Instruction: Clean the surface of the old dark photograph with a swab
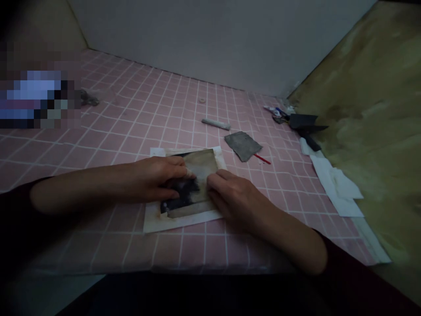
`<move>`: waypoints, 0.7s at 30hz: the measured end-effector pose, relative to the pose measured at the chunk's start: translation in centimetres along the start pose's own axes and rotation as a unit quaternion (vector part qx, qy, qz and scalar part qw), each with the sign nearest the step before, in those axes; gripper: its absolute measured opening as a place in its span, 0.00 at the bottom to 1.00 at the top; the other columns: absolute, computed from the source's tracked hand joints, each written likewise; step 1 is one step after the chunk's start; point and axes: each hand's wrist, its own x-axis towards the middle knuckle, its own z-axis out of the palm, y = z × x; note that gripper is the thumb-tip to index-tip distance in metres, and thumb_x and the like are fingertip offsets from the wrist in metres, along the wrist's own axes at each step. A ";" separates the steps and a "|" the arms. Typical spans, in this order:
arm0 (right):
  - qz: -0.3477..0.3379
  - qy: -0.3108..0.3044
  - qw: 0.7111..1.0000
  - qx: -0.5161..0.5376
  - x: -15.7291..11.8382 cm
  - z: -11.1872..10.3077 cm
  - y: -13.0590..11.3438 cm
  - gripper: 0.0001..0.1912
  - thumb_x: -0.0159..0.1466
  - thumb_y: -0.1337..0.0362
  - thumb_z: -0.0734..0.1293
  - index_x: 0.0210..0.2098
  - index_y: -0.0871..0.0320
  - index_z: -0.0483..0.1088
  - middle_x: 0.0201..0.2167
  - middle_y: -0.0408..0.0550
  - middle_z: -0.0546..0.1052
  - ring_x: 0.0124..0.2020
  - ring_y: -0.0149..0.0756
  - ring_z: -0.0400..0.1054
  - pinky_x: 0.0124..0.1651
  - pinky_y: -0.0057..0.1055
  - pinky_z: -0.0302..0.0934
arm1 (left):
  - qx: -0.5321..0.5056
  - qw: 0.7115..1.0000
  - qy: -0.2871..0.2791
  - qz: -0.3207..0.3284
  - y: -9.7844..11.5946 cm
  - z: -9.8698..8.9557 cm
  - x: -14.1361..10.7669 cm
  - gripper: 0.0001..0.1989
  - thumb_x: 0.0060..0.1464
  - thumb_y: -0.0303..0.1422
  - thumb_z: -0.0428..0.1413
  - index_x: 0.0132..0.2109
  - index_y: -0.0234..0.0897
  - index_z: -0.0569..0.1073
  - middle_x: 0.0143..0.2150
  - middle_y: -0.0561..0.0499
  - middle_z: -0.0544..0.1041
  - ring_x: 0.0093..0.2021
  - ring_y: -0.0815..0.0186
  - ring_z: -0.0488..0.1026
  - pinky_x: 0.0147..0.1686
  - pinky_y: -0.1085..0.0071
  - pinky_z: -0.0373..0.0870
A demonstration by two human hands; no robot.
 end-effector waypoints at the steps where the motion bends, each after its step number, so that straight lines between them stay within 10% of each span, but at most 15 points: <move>1: -0.006 -0.003 1.000 0.001 0.1 0.1 -0.1 0.06 0.67 0.70 0.59 0.32 0.58 0.63 0.30 0.45 0.66 0.29 0.32 0.62 0.32 0.29 0.56 | 0.000 1.000 0.000 -0.001 0.0 0.0 0.0 0.07 0.52 0.25 0.57 0.39 0.34 0.71 0.38 0.51 0.68 0.36 0.68 0.67 0.35 0.72 0.62; 21: -0.002 0.004 1.000 0.013 0.1 0.1 -0.2 0.06 0.66 0.71 0.60 0.32 0.59 0.63 0.29 0.44 0.67 0.29 0.31 0.62 0.32 0.29 0.56 | 0.000 1.000 -0.004 -0.018 0.3 -0.1 0.0 0.08 0.52 0.25 0.58 0.40 0.34 0.72 0.38 0.52 0.68 0.36 0.69 0.67 0.34 0.73 0.62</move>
